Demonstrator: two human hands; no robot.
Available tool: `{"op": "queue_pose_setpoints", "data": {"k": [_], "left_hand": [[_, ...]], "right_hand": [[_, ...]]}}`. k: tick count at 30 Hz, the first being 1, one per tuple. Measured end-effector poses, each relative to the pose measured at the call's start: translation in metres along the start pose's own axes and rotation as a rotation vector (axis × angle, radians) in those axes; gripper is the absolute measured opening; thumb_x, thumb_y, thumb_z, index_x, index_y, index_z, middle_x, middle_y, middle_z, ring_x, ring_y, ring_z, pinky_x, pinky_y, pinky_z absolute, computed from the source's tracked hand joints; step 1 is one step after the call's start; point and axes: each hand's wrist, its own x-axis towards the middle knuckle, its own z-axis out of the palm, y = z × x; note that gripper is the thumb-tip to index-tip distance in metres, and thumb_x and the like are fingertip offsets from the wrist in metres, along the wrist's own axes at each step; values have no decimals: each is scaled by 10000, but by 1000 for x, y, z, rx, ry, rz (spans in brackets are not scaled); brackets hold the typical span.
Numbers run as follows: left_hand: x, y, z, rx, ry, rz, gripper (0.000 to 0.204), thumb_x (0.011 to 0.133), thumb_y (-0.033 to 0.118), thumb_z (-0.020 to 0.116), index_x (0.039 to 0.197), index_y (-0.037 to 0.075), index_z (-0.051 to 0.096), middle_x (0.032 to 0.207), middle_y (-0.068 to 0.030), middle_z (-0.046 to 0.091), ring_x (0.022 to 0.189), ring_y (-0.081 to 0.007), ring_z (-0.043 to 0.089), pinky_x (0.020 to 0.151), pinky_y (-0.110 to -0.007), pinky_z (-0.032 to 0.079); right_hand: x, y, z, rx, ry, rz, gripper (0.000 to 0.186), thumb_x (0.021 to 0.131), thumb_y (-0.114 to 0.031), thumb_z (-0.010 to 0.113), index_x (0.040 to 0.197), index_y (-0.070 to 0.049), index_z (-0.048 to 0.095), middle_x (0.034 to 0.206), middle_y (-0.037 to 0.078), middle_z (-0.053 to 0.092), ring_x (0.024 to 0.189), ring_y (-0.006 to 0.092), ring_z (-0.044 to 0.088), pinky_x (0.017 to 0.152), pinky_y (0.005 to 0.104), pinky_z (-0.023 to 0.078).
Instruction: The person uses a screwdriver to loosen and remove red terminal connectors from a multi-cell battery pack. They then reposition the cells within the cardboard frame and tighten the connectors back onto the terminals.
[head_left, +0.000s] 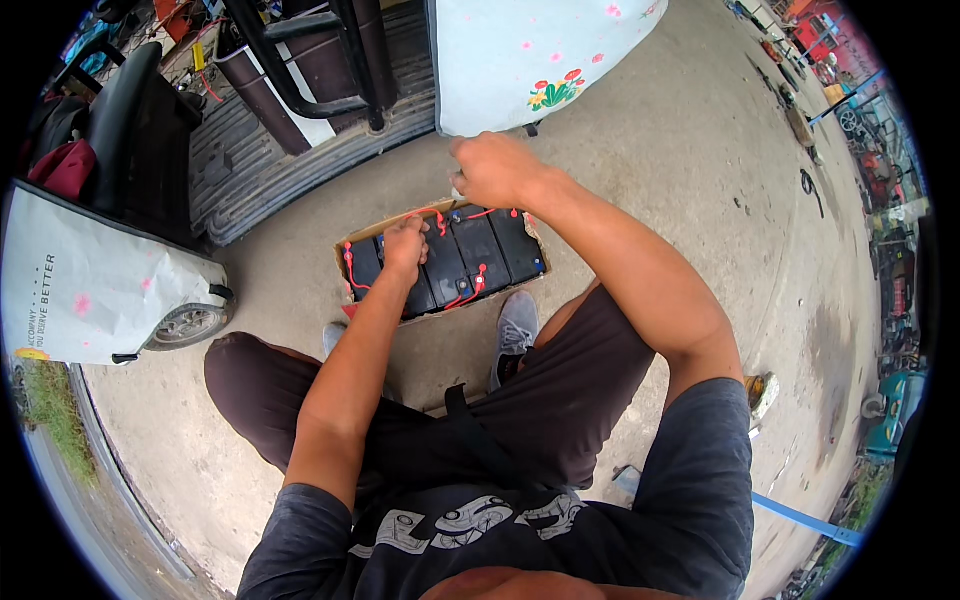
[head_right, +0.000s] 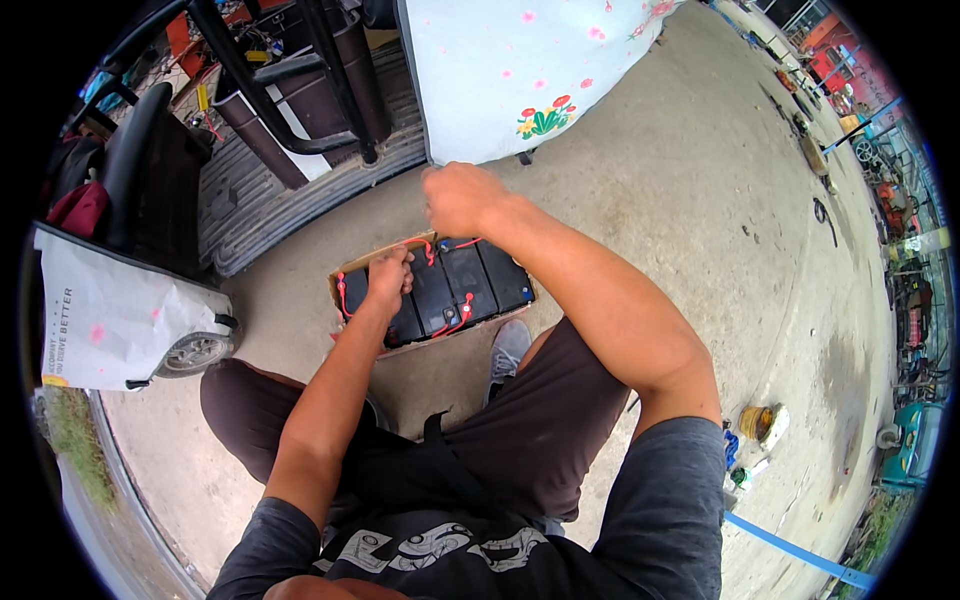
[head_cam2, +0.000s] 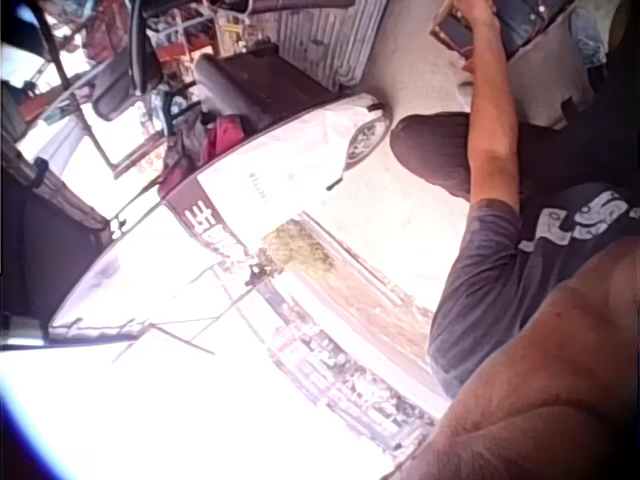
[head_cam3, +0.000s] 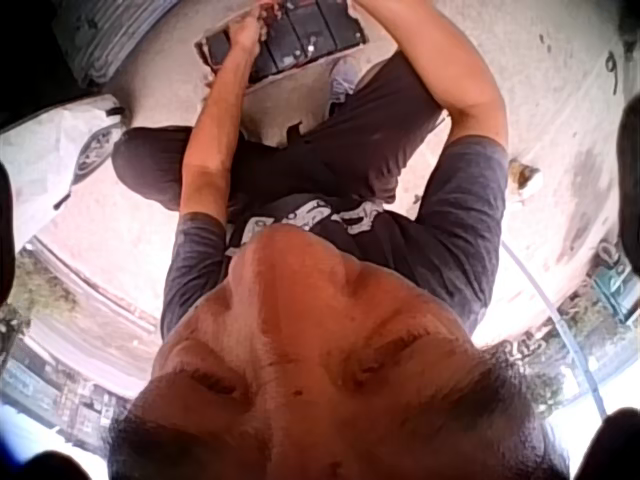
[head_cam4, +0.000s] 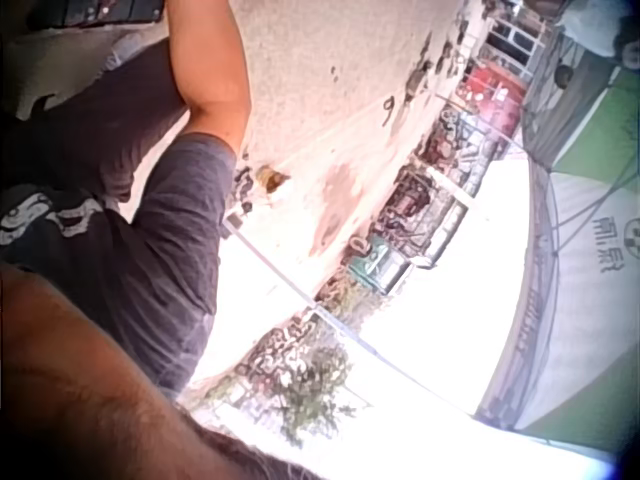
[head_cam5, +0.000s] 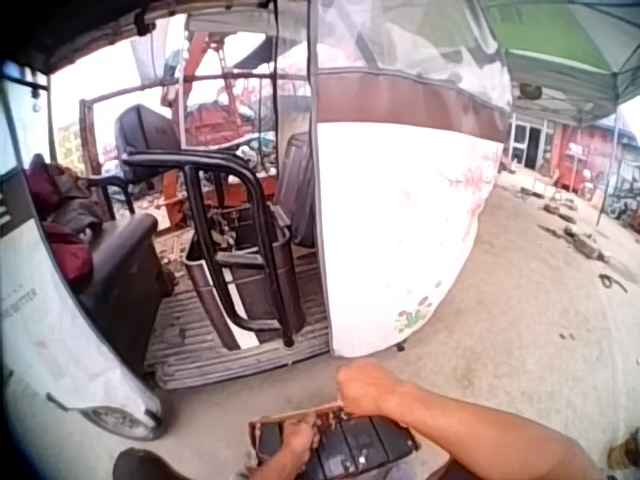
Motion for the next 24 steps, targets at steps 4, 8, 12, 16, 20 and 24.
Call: {"op": "queue_pose_setpoints", "data": {"k": [4,8,12,16,20,24], "left_hand": [[3,-2,2,5,-42,-16,133,923,158,557,856,43,557,583,27,405,466,-97,390,415,-270,312],[-1,1,3,4,-33,-30,91,904,126,564,877,40,572,608,25,423,488,-97,406,428,-268,329],[-2,3,2,-25,-47,-18,45,888,93,575,889,48,579,621,26,432,501,-95,418,439,-264,338],[0,-1,5,-4,-43,18,89,909,125,609,860,64,566,604,36,421,482,-89,407,428,-253,321],[-4,1,4,-19,-40,27,184,928,182,638,815,63,555,584,26,442,450,-87,403,399,-252,308],[-7,3,6,-23,-45,4,200,925,199,649,819,80,529,573,41,398,460,-77,389,407,-251,289]], "right_hand": [[1,13,17,9,210,-193,327,816,-209,686,969,73,619,863,289,667,851,456,647,793,514,514],[4,8,10,-7,82,-34,353,781,-188,701,1004,72,618,888,289,664,889,454,642,816,502,510],[-1,6,3,10,70,-67,358,792,-208,706,1001,69,619,883,289,661,889,454,640,814,502,508],[2,10,14,-8,138,-129,309,797,-198,712,982,36,630,962,258,684,966,425,652,841,492,532],[4,2,2,-37,17,27,307,773,-153,701,996,39,613,955,263,680,962,433,651,839,496,529],[1,11,7,-20,93,-92,350,793,-209,719,984,66,617,893,282,666,895,446,645,798,510,508]]}}
